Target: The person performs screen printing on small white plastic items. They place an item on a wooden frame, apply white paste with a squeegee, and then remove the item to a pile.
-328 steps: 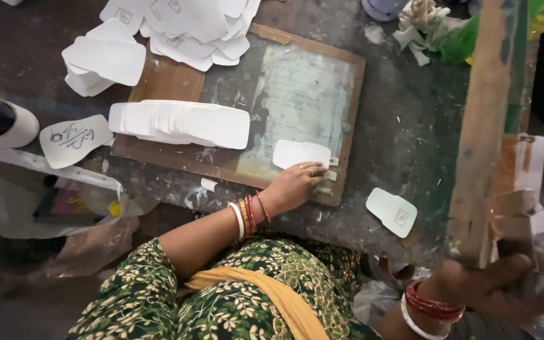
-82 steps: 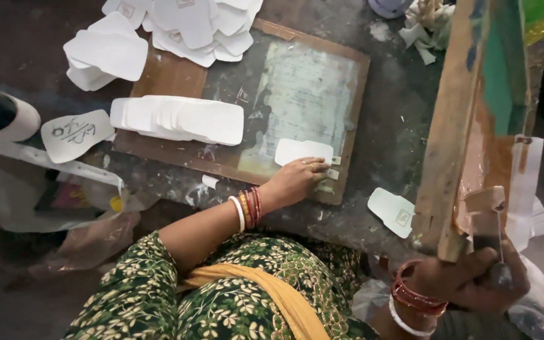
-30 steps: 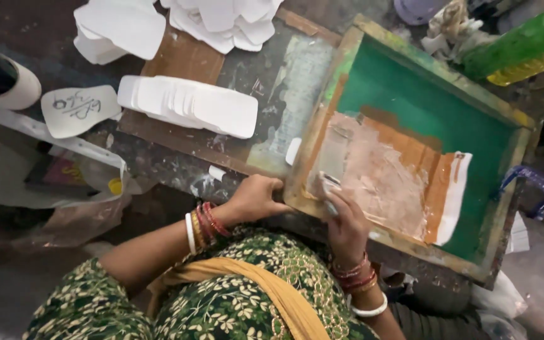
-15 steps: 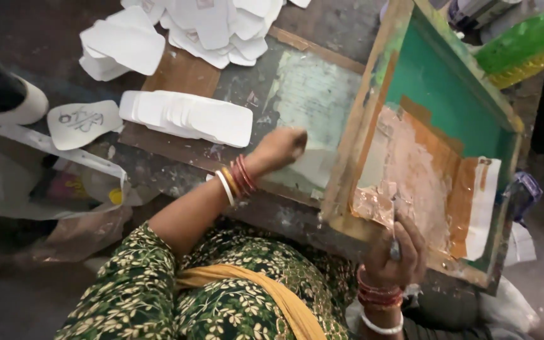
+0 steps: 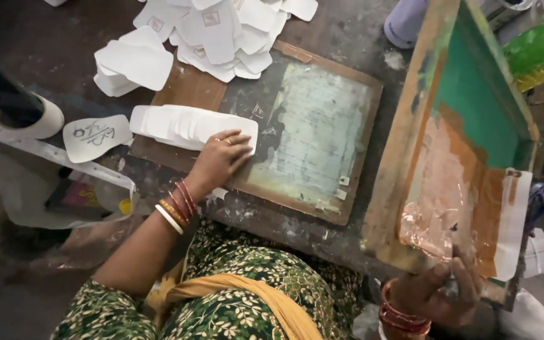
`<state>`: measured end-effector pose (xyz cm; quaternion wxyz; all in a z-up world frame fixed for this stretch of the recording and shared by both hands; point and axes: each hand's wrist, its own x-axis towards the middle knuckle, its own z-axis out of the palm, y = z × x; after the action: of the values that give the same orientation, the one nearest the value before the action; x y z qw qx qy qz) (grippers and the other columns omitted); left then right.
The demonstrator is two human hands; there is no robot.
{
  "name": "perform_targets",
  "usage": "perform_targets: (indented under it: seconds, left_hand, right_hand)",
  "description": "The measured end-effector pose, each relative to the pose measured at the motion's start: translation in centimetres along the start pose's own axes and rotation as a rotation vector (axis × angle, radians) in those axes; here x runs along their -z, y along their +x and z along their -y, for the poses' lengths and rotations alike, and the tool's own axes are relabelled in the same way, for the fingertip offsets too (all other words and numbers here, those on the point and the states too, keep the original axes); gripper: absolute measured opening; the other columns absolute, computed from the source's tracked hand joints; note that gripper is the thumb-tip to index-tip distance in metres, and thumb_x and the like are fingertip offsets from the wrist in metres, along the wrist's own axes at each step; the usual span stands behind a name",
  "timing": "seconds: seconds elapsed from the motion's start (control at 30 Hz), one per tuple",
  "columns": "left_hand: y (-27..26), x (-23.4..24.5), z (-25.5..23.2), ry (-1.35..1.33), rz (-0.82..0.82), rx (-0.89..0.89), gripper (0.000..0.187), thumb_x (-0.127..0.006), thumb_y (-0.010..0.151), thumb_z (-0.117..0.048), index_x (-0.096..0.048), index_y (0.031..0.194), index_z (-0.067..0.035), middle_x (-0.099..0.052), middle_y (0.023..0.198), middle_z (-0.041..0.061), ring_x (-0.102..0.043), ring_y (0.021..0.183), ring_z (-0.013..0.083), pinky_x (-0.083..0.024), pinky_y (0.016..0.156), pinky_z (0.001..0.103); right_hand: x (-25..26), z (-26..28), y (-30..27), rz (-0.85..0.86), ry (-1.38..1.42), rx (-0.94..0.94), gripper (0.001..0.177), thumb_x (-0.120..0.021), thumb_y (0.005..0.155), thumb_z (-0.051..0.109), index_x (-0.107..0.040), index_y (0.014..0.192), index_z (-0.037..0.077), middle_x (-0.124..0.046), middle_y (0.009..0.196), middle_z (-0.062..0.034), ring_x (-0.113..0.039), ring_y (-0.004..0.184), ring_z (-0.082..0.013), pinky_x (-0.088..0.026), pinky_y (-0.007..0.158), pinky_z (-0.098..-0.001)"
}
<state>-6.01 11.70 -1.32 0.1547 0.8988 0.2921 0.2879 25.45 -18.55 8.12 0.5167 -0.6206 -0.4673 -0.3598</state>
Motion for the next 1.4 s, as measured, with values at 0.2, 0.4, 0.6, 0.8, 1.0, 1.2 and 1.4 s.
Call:
perform_targets:
  seconds: [0.2, 0.4, 0.6, 0.8, 1.0, 1.2, 1.4]
  left_hand:
    - [0.5, -4.2, -7.7, -0.160, 0.035, -0.086, 0.011, -0.066, 0.088, -0.012, -0.070, 0.090, -0.002, -0.073, 0.115, 0.017, -0.069, 0.111, 0.0339, -0.055, 0.098, 0.044]
    - [5.4, -4.3, -8.8, -0.128, 0.132, 0.182, 0.012, -0.066, 0.083, -0.012, -0.069, 0.084, 0.000, -0.070, 0.094, 0.018, -0.068, 0.092, 0.0366, -0.054, 0.088, 0.049]
    - [2.1, -8.6, -12.2, -0.026, 0.209, -0.136, 0.016, -0.063, 0.088, -0.009, -0.069, 0.096, 0.003, -0.069, 0.113, 0.021, -0.066, 0.112, 0.0342, -0.049, 0.101, 0.043]
    - [5.0, -14.0, -11.8, -0.142, 0.160, -0.240, 0.033, -0.062, 0.086, -0.008, -0.072, 0.116, 0.002, -0.066, 0.134, 0.018, -0.056, 0.133, 0.0320, -0.042, 0.113, 0.040]
    - [3.8, -13.2, -12.3, -0.210, 0.223, -0.394, 0.031, -0.061, 0.086, -0.010, -0.075, 0.113, -0.005, -0.067, 0.133, 0.013, -0.057, 0.132, 0.0297, -0.043, 0.113, 0.040]
    - [3.8, -12.4, -12.7, -0.333, 0.288, -0.288, 0.029, -0.062, 0.095, -0.022, -0.075, 0.114, -0.005, -0.068, 0.129, 0.013, -0.062, 0.124, 0.0281, -0.047, 0.106, 0.039]
    - [1.9, -11.7, -13.7, -0.325, 0.292, -0.317, 0.025, -0.063, 0.092, -0.018, -0.076, 0.110, -0.007, -0.071, 0.123, 0.012, -0.065, 0.117, 0.0277, -0.051, 0.103, 0.040]
  right_hand:
    - [0.6, -0.6, 0.0, -0.097, -0.032, -0.078, 0.029, -0.066, 0.115, 0.021, -0.060, 0.111, -0.006, -0.065, 0.101, -0.0215, -0.072, 0.092, -0.0360, -0.064, 0.086, -0.0440]
    - [1.2, 1.8, 3.9, -0.040, -0.306, -0.007, 0.030, -0.061, 0.111, 0.022, -0.059, 0.107, -0.007, -0.065, 0.097, -0.0205, -0.066, 0.087, -0.0350, -0.055, 0.080, -0.0465]
    - [1.8, -0.1, 3.9, -0.083, -0.124, -0.097, 0.036, -0.059, 0.118, 0.033, -0.053, 0.118, -0.002, -0.060, 0.106, -0.0168, -0.062, 0.091, -0.0272, -0.054, 0.081, -0.0407]
    - [2.1, 0.1, 4.8, -0.133, -0.093, -0.106, 0.037, -0.060, 0.119, 0.032, -0.050, 0.119, -0.004, -0.058, 0.109, -0.0186, -0.059, 0.098, -0.0278, -0.050, 0.089, -0.0422]
    - [2.7, -0.7, 4.5, -0.173, -0.082, -0.164, 0.038, -0.061, 0.117, 0.034, -0.051, 0.118, -0.003, -0.059, 0.106, -0.0160, -0.058, 0.093, -0.0252, -0.050, 0.084, -0.0390]
    - [2.4, -0.4, 4.9, -0.184, -0.177, -0.105, 0.038, -0.063, 0.115, 0.034, -0.058, 0.113, -0.004, -0.063, 0.098, -0.0173, -0.061, 0.086, -0.0259, -0.051, 0.076, -0.0398]
    - [1.7, 0.5, 3.6, -0.094, 0.003, -0.145, 0.033, -0.070, 0.120, 0.027, -0.062, 0.117, -0.006, -0.067, 0.105, -0.0135, -0.063, 0.087, -0.0246, -0.053, 0.078, -0.0329]
